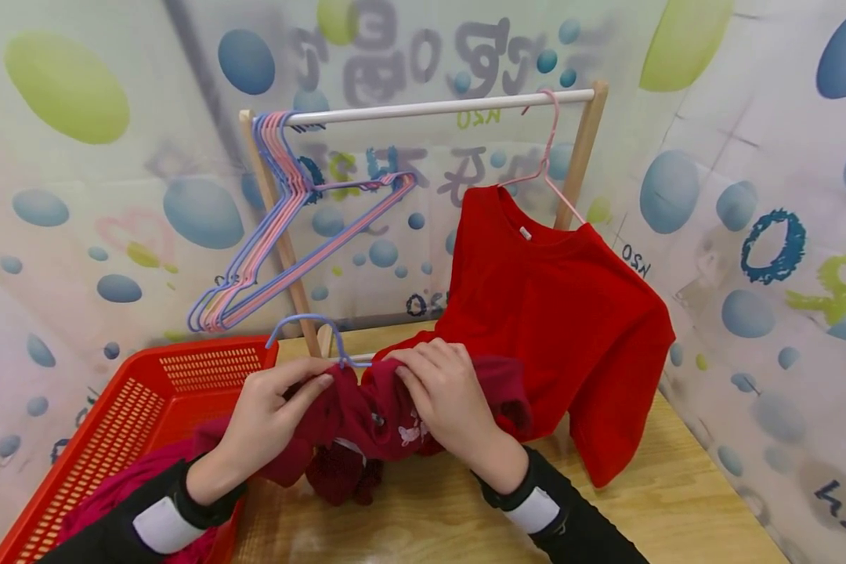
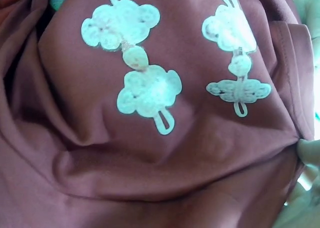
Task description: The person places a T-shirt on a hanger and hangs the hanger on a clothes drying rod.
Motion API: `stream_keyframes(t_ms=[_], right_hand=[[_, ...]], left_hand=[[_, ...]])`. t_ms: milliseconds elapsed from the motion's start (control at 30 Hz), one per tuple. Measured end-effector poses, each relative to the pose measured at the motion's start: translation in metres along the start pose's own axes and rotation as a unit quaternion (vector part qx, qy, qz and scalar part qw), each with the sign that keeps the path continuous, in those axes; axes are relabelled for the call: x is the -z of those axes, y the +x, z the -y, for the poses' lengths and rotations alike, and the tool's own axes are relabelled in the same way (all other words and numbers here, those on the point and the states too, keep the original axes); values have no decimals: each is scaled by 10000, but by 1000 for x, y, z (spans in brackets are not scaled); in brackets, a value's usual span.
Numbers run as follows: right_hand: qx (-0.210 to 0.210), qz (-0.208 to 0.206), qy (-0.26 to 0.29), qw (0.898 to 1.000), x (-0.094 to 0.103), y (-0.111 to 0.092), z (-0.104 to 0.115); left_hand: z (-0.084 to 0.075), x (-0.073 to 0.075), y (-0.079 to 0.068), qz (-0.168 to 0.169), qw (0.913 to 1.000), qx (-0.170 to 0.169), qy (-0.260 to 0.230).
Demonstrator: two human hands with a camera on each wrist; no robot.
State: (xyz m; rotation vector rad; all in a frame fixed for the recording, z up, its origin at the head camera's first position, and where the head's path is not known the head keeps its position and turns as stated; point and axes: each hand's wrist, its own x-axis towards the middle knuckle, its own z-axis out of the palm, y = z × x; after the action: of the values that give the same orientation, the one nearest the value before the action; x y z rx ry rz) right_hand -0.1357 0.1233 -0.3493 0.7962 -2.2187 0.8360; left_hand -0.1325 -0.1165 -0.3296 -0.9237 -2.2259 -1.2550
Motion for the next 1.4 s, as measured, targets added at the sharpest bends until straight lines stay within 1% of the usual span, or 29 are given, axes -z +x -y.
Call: stream_keyframes(t_ms=[233, 367, 467, 533, 600, 667, 767, 833, 900, 933, 1067, 1267, 1333, 1400], right_hand=[[74, 61, 19, 10000, -1, 1, 5], [61, -52, -27, 10000, -1, 1, 7], [-13, -173, 0, 9998, -1, 1, 7], [-100, -243, 102, 9996, -1, 0, 6], [-173, -309, 195, 9992, -1, -1, 5], [-224, -381, 274, 9986, -1, -2, 4], [-254, -488, 319, 9980, 0, -2, 2], [-290, -555, 309, 9976, 1, -2, 1], [-339, -616, 293, 9971, 3, -2, 0], [-374, -640, 294, 9968, 4, -3, -1], [-524, -705, 258, 9958, 7, -5, -3], [-696, -734, 217, 9946, 10, -12, -8], [-755, -755, 202, 9941, 10, -14, -10], [-801, -783, 197, 9935, 12, -16, -11]], left_hand=[[1, -3, 0, 119, 9998, 11, -149], [1, -3, 1, 198, 9996, 92, -188], [-1, -3, 3, 367, 9990, 190, -192], [-3, -2, 7, 535, 9982, 234, -107], [-5, -1, 10, 779, 9966, 236, 97], [-7, -1, 14, 1048, 9930, 165, 513], [-9, 0, 18, 1441, 9810, -26, 1301], [-10, 2, 19, 1542, 9727, -110, 1732], [-9, 4, 18, 1527, 9682, -136, 1977], [-9, 6, 17, 1479, 9680, -135, 2020], [-5, 16, 10, 1238, 9706, -122, 2059], [3, 37, -11, 916, 9772, -54, 1914], [6, 45, -19, 871, 9775, 47, 1919], [8, 53, -27, 871, 9767, 274, 1941]])
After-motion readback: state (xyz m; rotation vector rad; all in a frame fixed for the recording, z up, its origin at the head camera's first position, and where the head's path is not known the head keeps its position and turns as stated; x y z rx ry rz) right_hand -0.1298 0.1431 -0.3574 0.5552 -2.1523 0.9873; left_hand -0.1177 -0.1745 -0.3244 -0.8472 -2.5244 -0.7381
